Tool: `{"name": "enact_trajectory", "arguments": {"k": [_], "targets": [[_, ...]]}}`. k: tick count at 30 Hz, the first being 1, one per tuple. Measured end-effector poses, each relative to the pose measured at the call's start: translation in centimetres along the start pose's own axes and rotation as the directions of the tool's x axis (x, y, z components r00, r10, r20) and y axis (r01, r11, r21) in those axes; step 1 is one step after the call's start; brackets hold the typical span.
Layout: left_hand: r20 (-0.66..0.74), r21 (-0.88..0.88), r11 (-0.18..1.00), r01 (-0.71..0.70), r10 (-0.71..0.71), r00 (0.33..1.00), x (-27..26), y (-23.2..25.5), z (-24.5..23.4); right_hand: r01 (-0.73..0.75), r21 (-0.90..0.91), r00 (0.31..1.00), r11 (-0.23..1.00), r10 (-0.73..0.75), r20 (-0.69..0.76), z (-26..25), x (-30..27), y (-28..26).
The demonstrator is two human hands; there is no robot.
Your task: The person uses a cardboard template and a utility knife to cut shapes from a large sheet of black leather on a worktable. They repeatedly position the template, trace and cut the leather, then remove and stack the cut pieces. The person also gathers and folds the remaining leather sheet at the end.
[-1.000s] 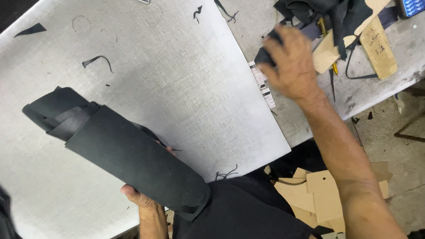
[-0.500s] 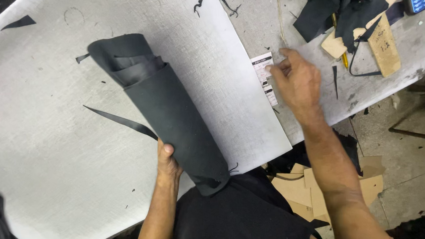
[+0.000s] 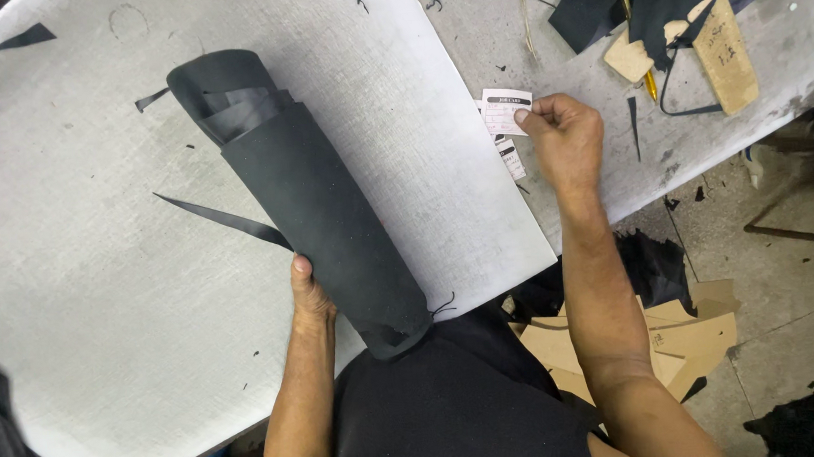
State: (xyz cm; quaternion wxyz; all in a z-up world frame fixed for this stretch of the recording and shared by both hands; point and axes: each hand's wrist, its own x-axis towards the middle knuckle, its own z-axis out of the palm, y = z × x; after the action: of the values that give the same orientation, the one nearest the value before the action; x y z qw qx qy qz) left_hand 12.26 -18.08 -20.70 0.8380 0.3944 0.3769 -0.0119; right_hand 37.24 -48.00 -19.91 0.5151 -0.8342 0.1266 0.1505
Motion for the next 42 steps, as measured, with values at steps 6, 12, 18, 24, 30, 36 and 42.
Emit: {"name": "enact_trajectory", "arguments": {"k": [6, 12, 18, 24, 30, 36, 42], "targets": [[-0.037, 0.072, 0.997, 0.011, -0.008, 0.999, 0.0, 1.1, 2.3, -0.057, 0.204, 0.998, 0.977, 0.061, -0.013, -0.3, 0.2, 2.3], [0.092, 0.117, 0.99, -0.082, 0.071, 0.993, -0.4, 2.7, 6.3, 0.112, 0.663, 0.993, 0.74, -0.111, -0.044, -1.2, -4.7, 3.0], [0.076, 0.473, 0.864, -0.17, 0.152, 0.985, -2.2, 4.2, 11.7, -0.042, 0.719, 0.976, 0.694, -0.125, 0.178, -1.3, -8.8, 1.9], [0.042, 0.884, 0.456, -0.105, 0.146, 0.988, -4.2, 4.5, 15.9, -0.026, 0.686, 0.955, 0.727, -0.184, 0.232, -2.4, -9.2, 3.3], [0.092, 0.947, 0.283, -0.155, 0.223, 0.97, -4.8, 4.3, 16.6, 0.076, 0.583, 0.925, 0.809, -0.275, 0.262, -3.3, -10.9, 0.8], [0.183, 0.895, 0.357, -0.266, 0.25, 0.951, -4.1, 3.0, 14.7, 0.353, 0.351, 0.777, 0.868, -0.48, 0.407, -1.5, -10.9, -3.8], [0.259, 0.854, 0.423, -0.304, 0.16, 0.952, -3.6, 3.0, 13.8, 0.463, 0.291, 0.748, 0.837, -0.545, 0.379, 0.3, -10.1, -6.9]]}}
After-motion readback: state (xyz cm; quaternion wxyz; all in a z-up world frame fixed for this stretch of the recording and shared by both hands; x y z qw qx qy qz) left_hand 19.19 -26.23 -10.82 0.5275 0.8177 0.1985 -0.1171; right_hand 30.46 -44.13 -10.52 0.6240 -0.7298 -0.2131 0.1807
